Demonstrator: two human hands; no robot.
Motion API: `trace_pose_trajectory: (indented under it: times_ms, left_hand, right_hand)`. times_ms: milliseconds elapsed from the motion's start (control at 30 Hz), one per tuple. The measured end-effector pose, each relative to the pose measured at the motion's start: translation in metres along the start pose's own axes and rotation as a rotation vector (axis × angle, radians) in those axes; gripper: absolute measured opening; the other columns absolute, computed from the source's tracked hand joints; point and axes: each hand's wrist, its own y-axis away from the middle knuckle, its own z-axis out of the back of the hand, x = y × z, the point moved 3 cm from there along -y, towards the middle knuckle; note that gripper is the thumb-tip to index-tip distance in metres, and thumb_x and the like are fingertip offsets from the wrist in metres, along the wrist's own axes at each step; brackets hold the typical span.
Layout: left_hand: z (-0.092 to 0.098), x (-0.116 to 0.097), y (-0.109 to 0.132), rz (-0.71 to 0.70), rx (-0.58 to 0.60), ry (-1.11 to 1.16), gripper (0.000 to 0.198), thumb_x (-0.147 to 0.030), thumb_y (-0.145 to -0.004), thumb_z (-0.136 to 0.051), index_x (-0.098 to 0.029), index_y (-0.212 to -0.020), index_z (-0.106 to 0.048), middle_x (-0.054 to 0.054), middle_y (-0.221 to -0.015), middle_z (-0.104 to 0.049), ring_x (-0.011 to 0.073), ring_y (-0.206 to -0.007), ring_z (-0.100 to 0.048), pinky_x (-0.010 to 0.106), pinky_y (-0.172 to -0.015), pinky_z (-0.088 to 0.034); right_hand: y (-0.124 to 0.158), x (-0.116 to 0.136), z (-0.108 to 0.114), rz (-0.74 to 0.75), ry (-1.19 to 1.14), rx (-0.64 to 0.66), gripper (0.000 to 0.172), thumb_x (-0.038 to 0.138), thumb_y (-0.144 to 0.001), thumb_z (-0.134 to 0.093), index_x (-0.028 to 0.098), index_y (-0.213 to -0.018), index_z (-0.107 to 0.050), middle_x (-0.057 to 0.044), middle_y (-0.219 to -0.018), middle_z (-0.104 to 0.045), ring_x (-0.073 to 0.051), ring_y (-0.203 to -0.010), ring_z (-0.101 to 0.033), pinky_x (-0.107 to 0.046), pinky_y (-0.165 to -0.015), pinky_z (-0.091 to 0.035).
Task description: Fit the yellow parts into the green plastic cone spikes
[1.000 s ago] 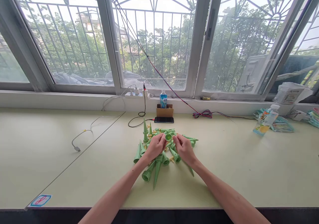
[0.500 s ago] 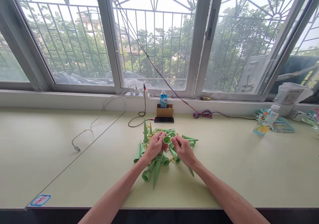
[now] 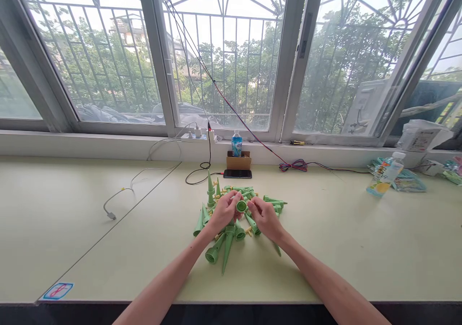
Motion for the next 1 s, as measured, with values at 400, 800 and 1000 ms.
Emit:
trace_pose_trajectory:
  times_ms: [400,800,1000]
  left_hand:
    - [0.001,-0.001,0.003,-0.039,-0.02,-0.082,0.034,-0.051,-0.092,-0.044,-0.018,-0.085,-0.051,-0.006,-0.055,-0.046,0.0116,-0.041,-0.056,0.018,-0.033,-0.038]
    - [0.001,-0.004,0.004,-0.069,-0.018,-0.105,0.031,-0.049,-0.092,-0.045,-0.019,-0.086,-0.051,-0.004,-0.059,-0.052,0.0086,-0.039,-0.049,0.018,-0.036,-0.038]
    - [0.001,-0.009,0.006,-0.097,-0.026,-0.145,0.028,-0.046,-0.093,-0.045,-0.019,-0.093,-0.052,-0.004,-0.063,-0.054,0.0067,-0.04,-0.044,0.018,-0.04,-0.037]
  right_hand:
    - [0.0,0.001,0.001,-0.003,0.032,-0.016,0.036,0.044,-0.096,-0.042,0.02,-0.069,-0.039,0.006,-0.055,-0.032,-0.01,-0.051,-0.027,-0.024,-0.049,-0.023]
    - [-0.001,0.0,0.001,-0.008,0.045,-0.023,0.035,0.044,-0.095,-0.042,0.02,-0.068,-0.04,0.006,-0.054,-0.034,-0.01,-0.05,-0.028,-0.024,-0.049,-0.024]
    - [-0.001,0.0,0.001,-0.025,0.025,-0.013,0.036,0.046,-0.095,-0.042,0.021,-0.069,-0.038,0.006,-0.053,-0.033,-0.01,-0.049,-0.028,-0.024,-0.047,-0.023]
